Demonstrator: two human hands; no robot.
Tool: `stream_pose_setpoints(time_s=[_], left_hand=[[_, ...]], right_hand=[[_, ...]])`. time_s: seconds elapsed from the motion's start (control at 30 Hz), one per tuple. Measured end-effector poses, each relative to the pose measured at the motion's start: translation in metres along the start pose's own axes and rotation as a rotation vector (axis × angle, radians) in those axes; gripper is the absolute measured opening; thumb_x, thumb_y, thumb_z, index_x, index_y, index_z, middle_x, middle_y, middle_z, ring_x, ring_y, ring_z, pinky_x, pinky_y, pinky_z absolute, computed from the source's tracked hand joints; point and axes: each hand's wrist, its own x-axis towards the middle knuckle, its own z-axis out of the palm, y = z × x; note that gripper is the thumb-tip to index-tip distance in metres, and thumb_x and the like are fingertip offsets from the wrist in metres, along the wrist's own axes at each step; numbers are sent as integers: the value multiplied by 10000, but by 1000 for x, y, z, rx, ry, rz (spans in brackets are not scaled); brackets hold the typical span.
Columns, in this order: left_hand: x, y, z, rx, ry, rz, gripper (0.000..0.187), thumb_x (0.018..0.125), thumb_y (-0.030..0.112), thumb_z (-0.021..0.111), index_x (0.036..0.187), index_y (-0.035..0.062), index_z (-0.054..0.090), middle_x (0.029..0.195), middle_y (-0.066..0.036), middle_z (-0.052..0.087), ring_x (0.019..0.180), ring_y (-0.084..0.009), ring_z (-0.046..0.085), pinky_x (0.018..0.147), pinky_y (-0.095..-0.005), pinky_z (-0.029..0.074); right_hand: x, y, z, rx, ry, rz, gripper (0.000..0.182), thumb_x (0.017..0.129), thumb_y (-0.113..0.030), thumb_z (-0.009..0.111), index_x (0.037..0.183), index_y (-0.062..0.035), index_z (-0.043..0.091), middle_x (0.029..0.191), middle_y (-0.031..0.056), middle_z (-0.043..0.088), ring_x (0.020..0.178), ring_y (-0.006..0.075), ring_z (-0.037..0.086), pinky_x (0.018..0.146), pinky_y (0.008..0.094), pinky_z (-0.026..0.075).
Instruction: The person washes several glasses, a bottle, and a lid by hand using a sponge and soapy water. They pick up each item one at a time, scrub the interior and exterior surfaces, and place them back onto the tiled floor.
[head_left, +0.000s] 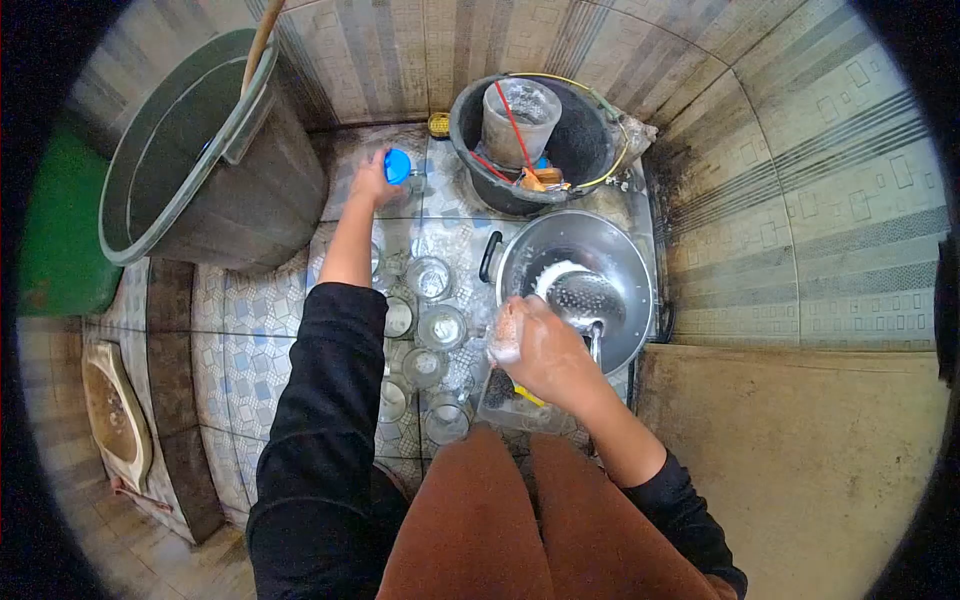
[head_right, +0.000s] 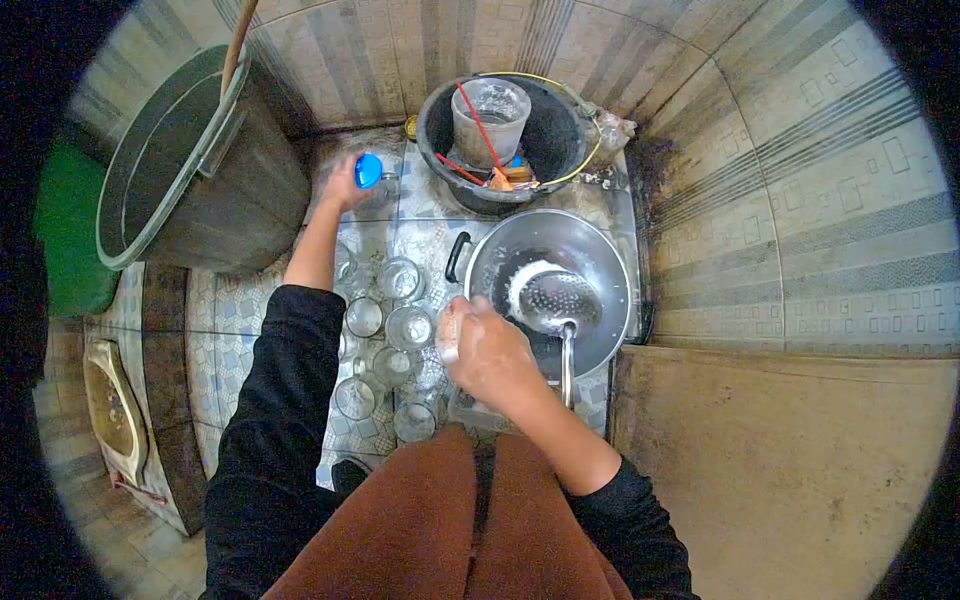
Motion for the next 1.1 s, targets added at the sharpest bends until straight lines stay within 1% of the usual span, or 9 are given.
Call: stream_pose_setpoints(time_s=[0.23, 0.37, 0.5, 0.63, 0.7, 0.77, 0.9, 0.97, 1.1], left_hand=[[-33, 20, -26, -167, 247, -119, 611, 650, 447, 603, 1105, 67, 457, 1060, -222, 485, 973, -341, 484, 808, -400, 400], [-70, 33, -44, -319, 560, -192, 346, 735, 323, 519, 756, -17, 580, 800, -218, 579, 771, -314, 566, 688, -409, 418], [-122, 67, -44, -843, 134, -39, 131, 652, 98, 484, 759, 28, 510, 653, -65, 487, 614, -190, 484, 599, -321, 409], [-200, 146, -87, -1583, -177, -160, 291, 647, 42, 463, 936, 67, 436, 797, -60, 461, 782, -170, 463, 741, -289, 388], [-211, 161, -89, -1993, -262, 98, 283, 728, 133, 453, 999, 53, 436, 911, -89, 501, 889, -202, 478, 838, -307, 363], [-232, 168, -111, -2125, -347, -176, 601, 809, 530, 290, 1105, 22, 419, 1139, -131, 461, 1055, -236, 433, 933, -341, 296], [-252, 157, -107, -2135, -427, -211, 643, 787, 576, 280, 1106, 42, 443, 1118, -123, 480, 1032, -258, 452, 924, -371, 310], [-251, 148, -90, -2126, -422, -220, 570, 817, 521, 281, 1084, 50, 459, 1092, -120, 495, 1009, -243, 474, 907, -361, 340], [-255, 137, -72, -1651, -232, -443, 329, 858, 286, 357, 1076, 54, 440, 1004, -79, 540, 883, -195, 546, 795, -345, 447]], right_hand=[[12, 12, 12, 11, 138, 26, 399, 643, -155, 573, 991, -5, 446, 933, 194, 493, 779, 347, 537, 693, 403, 449], [17, 10, 8, 107, 297, -81, 371, 641, -182, 588, 945, -28, 442, 853, 183, 520, 786, 363, 530, 690, 410, 436], [28, -25, -12, 336, 361, 220, 321, 659, -223, 589, 877, -42, 437, 791, 179, 539, 764, 381, 528, 667, 441, 424], [54, -23, 7, 90, 715, -151, 259, 715, -245, 545, 871, -47, 488, 818, 186, 517, 792, 342, 482, 708, 421, 381], [46, -46, 10, -8, 794, -63, 311, 681, -209, 539, 941, -48, 476, 875, 141, 492, 825, 292, 445, 737, 399, 341], [41, -60, 12, 34, 904, -157, 273, 702, -236, 531, 886, -36, 504, 845, 157, 519, 793, 306, 479, 680, 401, 373], [53, -56, 34, 307, 730, -352, 252, 711, -258, 537, 811, -26, 534, 720, 172, 545, 687, 318, 530, 590, 388, 408], [71, -35, 57, 406, 269, -350, 343, 676, -357, 566, 774, -30, 591, 727, 190, 581, 662, 329, 553, 597, 402, 432], [62, -20, 59, 1016, 534, -122, 238, 747, -226, 514, 618, -35, 570, 519, 47, 529, 480, 176, 505, 470, 308, 393]])
